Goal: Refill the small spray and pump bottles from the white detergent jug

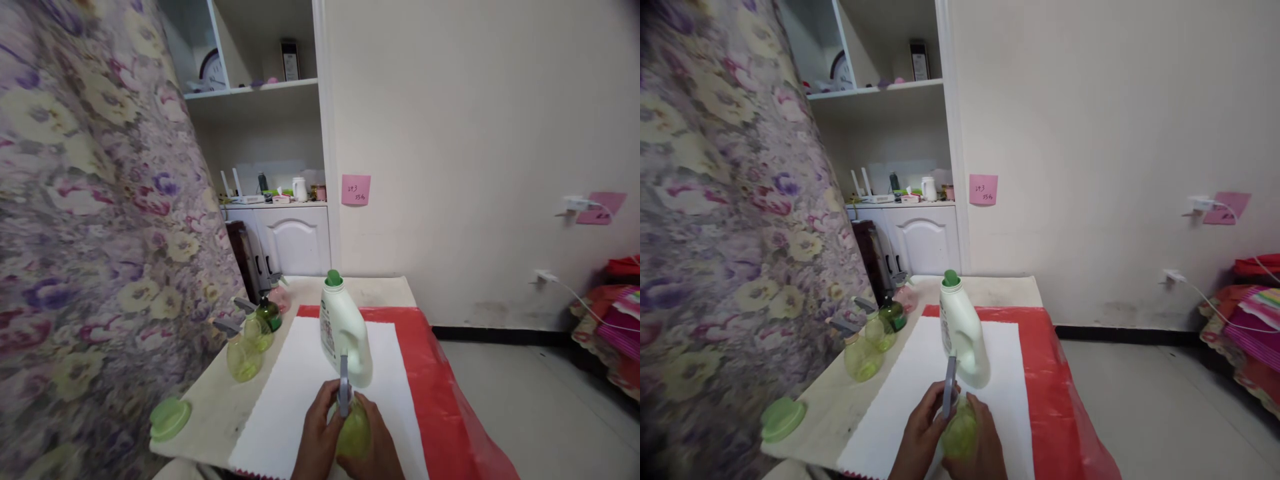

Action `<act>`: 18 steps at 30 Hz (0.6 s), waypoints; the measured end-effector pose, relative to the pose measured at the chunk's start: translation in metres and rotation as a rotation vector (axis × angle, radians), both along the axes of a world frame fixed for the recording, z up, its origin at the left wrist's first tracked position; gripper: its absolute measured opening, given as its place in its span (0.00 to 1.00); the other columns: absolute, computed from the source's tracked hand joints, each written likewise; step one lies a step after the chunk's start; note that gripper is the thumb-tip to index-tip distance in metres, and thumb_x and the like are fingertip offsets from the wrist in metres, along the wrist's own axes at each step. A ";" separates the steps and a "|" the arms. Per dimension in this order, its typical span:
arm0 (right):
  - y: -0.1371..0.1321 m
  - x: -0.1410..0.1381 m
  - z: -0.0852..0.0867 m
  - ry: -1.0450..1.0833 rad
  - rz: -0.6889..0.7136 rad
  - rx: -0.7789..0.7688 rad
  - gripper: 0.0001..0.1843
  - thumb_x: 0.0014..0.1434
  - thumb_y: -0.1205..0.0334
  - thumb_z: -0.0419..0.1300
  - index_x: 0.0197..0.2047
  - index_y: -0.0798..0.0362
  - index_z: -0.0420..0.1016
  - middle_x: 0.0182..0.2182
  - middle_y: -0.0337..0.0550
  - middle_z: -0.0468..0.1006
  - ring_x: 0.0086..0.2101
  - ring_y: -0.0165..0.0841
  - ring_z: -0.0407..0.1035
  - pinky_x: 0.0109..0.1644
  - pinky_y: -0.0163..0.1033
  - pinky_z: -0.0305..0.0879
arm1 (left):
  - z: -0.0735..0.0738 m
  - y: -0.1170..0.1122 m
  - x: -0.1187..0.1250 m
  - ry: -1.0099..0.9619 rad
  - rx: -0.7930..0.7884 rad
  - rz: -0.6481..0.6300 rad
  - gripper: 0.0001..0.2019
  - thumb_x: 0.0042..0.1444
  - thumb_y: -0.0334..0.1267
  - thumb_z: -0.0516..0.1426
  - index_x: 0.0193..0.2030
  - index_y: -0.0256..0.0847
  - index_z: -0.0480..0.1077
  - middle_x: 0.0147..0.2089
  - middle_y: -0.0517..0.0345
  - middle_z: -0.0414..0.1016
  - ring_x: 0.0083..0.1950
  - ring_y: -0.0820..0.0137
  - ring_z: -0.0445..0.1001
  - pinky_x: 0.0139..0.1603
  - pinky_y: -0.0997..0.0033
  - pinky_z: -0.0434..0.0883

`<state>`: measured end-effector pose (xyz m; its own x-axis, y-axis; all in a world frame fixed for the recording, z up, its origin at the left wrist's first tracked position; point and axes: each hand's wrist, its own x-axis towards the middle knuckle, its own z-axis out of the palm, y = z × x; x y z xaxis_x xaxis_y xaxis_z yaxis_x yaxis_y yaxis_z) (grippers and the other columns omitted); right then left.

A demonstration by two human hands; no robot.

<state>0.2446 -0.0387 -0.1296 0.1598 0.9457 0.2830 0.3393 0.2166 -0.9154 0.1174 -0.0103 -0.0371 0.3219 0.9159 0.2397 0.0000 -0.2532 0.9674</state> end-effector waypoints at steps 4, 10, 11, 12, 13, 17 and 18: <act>-0.002 -0.001 -0.013 -0.007 -0.018 0.128 0.48 0.36 0.68 0.67 0.61 0.50 0.53 0.56 0.50 0.69 0.56 0.48 0.66 0.59 0.49 0.66 | 0.009 -0.003 -0.002 -0.047 -0.094 -0.048 0.15 0.54 0.41 0.61 0.49 0.44 0.70 0.49 0.54 0.78 0.51 0.61 0.74 0.51 0.66 0.69; -0.005 0.000 -0.023 0.040 -0.074 0.098 0.50 0.34 0.70 0.66 0.61 0.50 0.52 0.55 0.53 0.71 0.55 0.49 0.68 0.58 0.49 0.67 | 0.023 -0.007 -0.001 -0.084 -0.144 -0.024 0.15 0.51 0.44 0.63 0.44 0.42 0.71 0.46 0.54 0.80 0.47 0.62 0.75 0.48 0.67 0.69; -0.006 0.001 -0.021 0.057 -0.058 0.106 0.49 0.34 0.70 0.67 0.60 0.50 0.53 0.54 0.52 0.72 0.54 0.49 0.68 0.57 0.48 0.67 | 0.024 -0.007 -0.002 -0.092 -0.143 -0.015 0.15 0.51 0.44 0.63 0.43 0.42 0.72 0.45 0.54 0.80 0.47 0.62 0.75 0.48 0.67 0.69; -0.007 0.003 -0.017 0.085 -0.046 0.120 0.49 0.34 0.68 0.67 0.60 0.50 0.54 0.53 0.51 0.73 0.54 0.49 0.68 0.57 0.47 0.67 | 0.024 -0.006 -0.002 -0.099 -0.144 -0.010 0.15 0.51 0.45 0.63 0.43 0.42 0.72 0.45 0.54 0.80 0.46 0.63 0.75 0.48 0.67 0.68; -0.008 0.004 -0.012 0.127 -0.028 0.135 0.47 0.34 0.66 0.68 0.59 0.50 0.56 0.53 0.50 0.73 0.54 0.49 0.68 0.58 0.47 0.66 | 0.024 -0.005 -0.003 -0.106 -0.148 -0.014 0.15 0.52 0.45 0.62 0.44 0.41 0.72 0.45 0.54 0.80 0.46 0.63 0.75 0.48 0.67 0.68; -0.011 0.007 0.012 0.444 0.222 0.124 0.44 0.38 0.50 0.69 0.58 0.50 0.61 0.55 0.52 0.73 0.54 0.50 0.68 0.58 0.49 0.65 | 0.023 -0.001 -0.008 -0.153 -0.186 -0.077 0.16 0.54 0.44 0.61 0.46 0.40 0.71 0.46 0.52 0.81 0.48 0.61 0.75 0.51 0.65 0.68; -0.011 0.006 0.016 0.538 0.299 0.109 0.46 0.38 0.45 0.69 0.58 0.51 0.61 0.54 0.53 0.74 0.53 0.51 0.69 0.57 0.50 0.65 | 0.023 -0.001 -0.008 -0.167 -0.195 -0.099 0.16 0.54 0.44 0.61 0.47 0.40 0.71 0.46 0.51 0.80 0.49 0.61 0.75 0.51 0.65 0.68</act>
<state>0.2510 -0.0501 -0.1131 0.0395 0.9417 0.3343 -0.2530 0.3330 -0.9083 0.1090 -0.0112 -0.0143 0.3829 0.9161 0.1191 -0.1794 -0.0527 0.9824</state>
